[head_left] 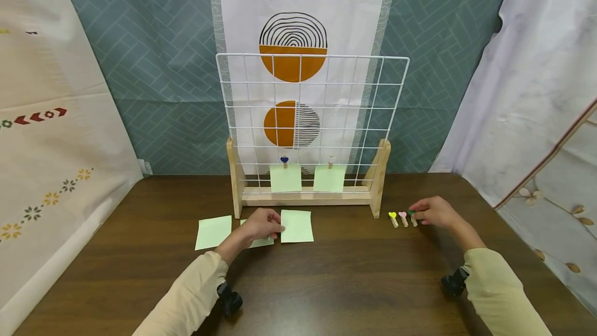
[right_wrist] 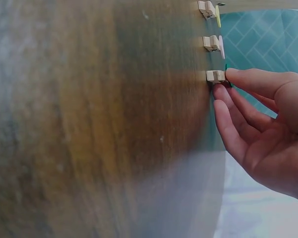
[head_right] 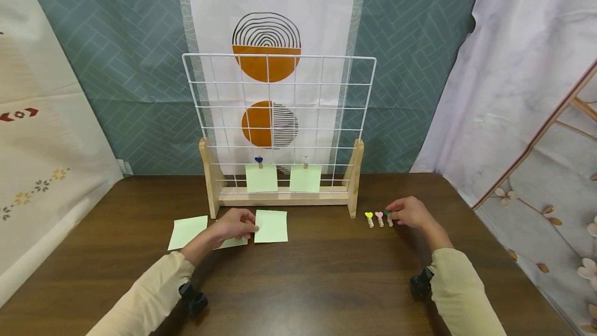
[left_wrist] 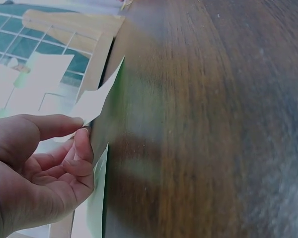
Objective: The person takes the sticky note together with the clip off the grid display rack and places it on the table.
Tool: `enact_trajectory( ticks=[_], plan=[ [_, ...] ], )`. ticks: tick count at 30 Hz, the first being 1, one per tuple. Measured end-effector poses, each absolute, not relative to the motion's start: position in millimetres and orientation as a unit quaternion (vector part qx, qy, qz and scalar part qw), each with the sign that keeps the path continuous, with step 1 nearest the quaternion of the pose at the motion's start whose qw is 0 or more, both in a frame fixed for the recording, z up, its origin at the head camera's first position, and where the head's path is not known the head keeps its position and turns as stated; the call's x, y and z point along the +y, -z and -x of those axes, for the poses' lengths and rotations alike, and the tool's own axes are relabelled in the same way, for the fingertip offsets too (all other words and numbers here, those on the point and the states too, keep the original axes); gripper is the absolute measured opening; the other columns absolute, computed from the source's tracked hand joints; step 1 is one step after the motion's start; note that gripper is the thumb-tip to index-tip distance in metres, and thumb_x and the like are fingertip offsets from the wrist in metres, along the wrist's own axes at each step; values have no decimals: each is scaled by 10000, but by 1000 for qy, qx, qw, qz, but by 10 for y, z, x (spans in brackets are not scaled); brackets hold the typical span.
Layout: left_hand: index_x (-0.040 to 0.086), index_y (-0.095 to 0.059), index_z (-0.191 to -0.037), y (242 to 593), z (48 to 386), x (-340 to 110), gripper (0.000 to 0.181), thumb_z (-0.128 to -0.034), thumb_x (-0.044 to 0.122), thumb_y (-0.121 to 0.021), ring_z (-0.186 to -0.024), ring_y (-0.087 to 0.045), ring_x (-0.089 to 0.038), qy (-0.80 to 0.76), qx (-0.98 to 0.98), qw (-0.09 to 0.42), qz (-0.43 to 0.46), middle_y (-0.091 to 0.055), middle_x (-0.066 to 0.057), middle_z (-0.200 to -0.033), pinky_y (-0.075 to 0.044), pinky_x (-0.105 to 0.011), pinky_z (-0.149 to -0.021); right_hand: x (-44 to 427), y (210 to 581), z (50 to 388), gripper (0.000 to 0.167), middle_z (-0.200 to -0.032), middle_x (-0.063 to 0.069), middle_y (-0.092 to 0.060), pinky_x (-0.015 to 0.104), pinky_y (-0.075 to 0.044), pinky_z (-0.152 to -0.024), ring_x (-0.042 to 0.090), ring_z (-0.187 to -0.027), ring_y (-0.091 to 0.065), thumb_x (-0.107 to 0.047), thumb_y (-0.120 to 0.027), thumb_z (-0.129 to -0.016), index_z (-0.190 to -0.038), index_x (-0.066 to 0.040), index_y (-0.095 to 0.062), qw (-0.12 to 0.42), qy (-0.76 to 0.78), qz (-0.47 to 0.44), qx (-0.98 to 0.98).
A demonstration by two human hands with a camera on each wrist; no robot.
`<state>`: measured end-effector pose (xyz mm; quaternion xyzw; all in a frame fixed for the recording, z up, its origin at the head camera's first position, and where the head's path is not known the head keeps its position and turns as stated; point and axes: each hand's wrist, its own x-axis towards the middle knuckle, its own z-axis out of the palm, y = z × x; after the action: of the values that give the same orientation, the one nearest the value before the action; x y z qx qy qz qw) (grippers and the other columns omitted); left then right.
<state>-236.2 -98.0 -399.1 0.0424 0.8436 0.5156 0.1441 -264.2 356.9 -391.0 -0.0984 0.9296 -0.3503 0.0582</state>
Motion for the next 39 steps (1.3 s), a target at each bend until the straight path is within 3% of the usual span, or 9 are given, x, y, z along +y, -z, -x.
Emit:
enact_trajectory(
  ticks=[16, 32, 39],
  plan=[
    [-61, -598, -947, 3991, 2336, -998, 129, -857, -6, -673, -553, -538, -119, -510, 847, 139, -48, -580, -63, -740, -405, -214, -505, 3580, 3913, 2610, 225, -967, 256, -669, 305, -552, -639, 199, -764, -639, 22, -661, -857, -1017, 177, -629, 55, 361, 95, 926],
    [-65, -631, -998, 3935, 2323, -1087, 159, -874, 30, -660, -578, -571, -143, -495, 860, 123, -39, -615, -84, -793, -418, -238, -522, 3569, 3889, 2626, 289, -1039, 298, -644, 323, -555, -653, 274, -842, -653, -4, -641, -889, -1095, 191, -585, 58, 363, 88, 926],
    [-76, -621, -1034, 3937, 2328, -1206, 161, -917, 33, -598, -642, -606, -167, -510, 852, 107, -53, -657, -92, -838, -442, -268, -563, 3512, 3833, 2572, 316, -1074, 317, -633, 344, -556, -670, 360, -901, -651, -43, -607, -929, -1134, 194, -566, 21, 351, 96, 931]
  ],
)
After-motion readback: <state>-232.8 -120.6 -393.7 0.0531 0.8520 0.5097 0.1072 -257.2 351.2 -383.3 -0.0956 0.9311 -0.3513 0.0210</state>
